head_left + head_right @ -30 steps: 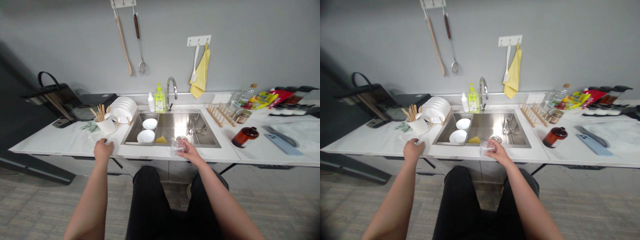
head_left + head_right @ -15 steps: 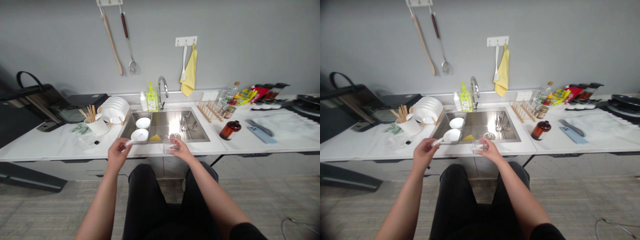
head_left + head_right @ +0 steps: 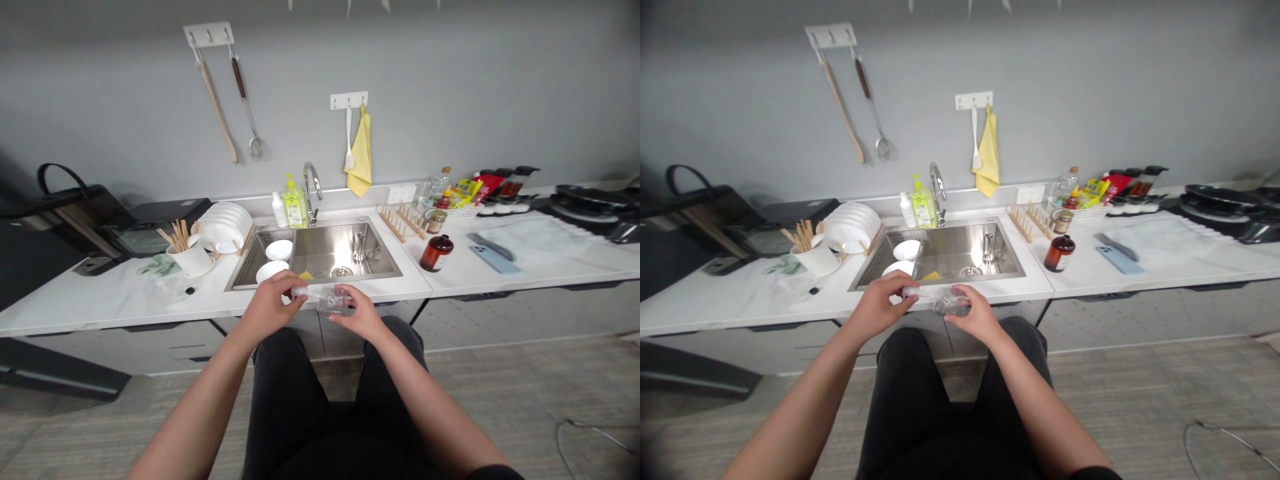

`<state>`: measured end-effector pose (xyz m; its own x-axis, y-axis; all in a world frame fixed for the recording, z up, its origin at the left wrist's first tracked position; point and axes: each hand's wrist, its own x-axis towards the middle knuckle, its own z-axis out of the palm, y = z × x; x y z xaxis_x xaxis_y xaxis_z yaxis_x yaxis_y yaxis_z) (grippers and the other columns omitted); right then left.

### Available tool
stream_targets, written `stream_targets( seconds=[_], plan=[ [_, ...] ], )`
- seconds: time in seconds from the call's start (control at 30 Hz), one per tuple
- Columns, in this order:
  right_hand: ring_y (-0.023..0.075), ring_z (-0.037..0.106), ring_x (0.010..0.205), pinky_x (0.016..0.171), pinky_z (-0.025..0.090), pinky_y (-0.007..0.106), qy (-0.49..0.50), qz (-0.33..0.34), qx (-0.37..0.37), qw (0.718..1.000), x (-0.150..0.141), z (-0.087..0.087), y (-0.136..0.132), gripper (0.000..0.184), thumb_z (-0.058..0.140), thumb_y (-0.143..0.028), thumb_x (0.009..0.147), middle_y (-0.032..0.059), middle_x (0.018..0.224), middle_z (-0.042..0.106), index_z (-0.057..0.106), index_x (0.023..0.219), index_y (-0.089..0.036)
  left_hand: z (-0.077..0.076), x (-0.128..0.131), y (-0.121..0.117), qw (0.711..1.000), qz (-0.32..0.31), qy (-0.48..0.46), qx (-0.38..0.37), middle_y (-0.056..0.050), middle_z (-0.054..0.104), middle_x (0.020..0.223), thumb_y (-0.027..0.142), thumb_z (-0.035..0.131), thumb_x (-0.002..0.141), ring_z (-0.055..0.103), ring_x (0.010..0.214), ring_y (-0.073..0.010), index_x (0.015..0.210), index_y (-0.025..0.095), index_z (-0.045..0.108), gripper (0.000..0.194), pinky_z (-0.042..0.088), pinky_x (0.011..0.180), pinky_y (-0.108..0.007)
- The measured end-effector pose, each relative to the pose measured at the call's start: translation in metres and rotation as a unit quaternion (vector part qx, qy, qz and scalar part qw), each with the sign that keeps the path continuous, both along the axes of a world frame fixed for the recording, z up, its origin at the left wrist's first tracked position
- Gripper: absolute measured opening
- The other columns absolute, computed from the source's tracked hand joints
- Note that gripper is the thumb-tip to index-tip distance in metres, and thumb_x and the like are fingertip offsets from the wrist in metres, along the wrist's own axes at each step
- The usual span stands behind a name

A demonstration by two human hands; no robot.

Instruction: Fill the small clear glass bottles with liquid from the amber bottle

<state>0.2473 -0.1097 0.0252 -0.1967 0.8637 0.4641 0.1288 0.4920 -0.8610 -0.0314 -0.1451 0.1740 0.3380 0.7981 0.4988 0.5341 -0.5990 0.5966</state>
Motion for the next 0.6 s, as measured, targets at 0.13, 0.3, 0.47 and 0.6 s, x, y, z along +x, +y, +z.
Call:
stream_targets(
  seconds=[0.13, 0.3, 0.47, 0.6],
  plan=[
    [0.0331, 0.080, 0.128, 0.098, 0.073, 0.044, -0.011, -0.009, 0.013, 1.000, 0.002, 0.003, -0.008, 0.075, 0.102, -0.035, 0.078, 0.0132, 0.141, 0.079, 0.073, 0.147, -0.027, 0.012, 0.007, -0.009, 1.000, -0.008, 0.025, 0.006, -0.006, 0.078, 0.110, 0.016, 0.080, 0.095, 0.072, 0.081, -0.0148, 0.114, 0.021, 0.086, 0.020, 0.060, 0.077, -0.030],
    [0.0327, 0.080, 0.126, 0.096, 0.073, 0.044, -0.020, -0.007, 0.025, 0.999, 0.003, 0.007, -0.015, 0.077, 0.102, -0.035, 0.077, 0.0131, 0.143, 0.079, 0.073, 0.148, -0.027, 0.014, 0.012, -0.016, 0.999, -0.009, 0.041, 0.005, -0.007, 0.078, 0.112, 0.016, 0.078, 0.096, 0.071, 0.080, -0.0147, 0.115, 0.021, 0.085, 0.021, 0.060, 0.077, -0.031],
    [0.0320, 0.081, 0.124, 0.100, 0.073, 0.045, -0.035, 0.012, 0.039, 0.999, -0.003, 0.020, -0.026, 0.079, 0.104, -0.034, 0.077, 0.0128, 0.147, 0.077, 0.073, 0.149, -0.028, 0.009, 0.026, -0.018, 0.994, -0.019, 0.100, -0.032, -0.007, 0.080, 0.109, 0.017, 0.081, 0.095, 0.073, 0.078, -0.0169, 0.113, 0.020, 0.086, 0.018, 0.059, 0.079, -0.033],
    [0.0322, 0.082, 0.121, 0.097, 0.073, 0.044, -0.061, -0.008, 0.034, 0.998, -0.008, 0.029, -0.036, 0.079, 0.104, -0.033, 0.075, 0.0129, 0.145, 0.079, 0.074, 0.148, -0.028, 0.008, 0.038, -0.017, 0.988, 0.016, 0.153, -0.025, -0.006, 0.079, 0.098, 0.019, 0.086, 0.093, 0.073, 0.078, -0.0196, 0.113, 0.019, 0.087, 0.020, 0.056, 0.080, -0.034]
  ],
)
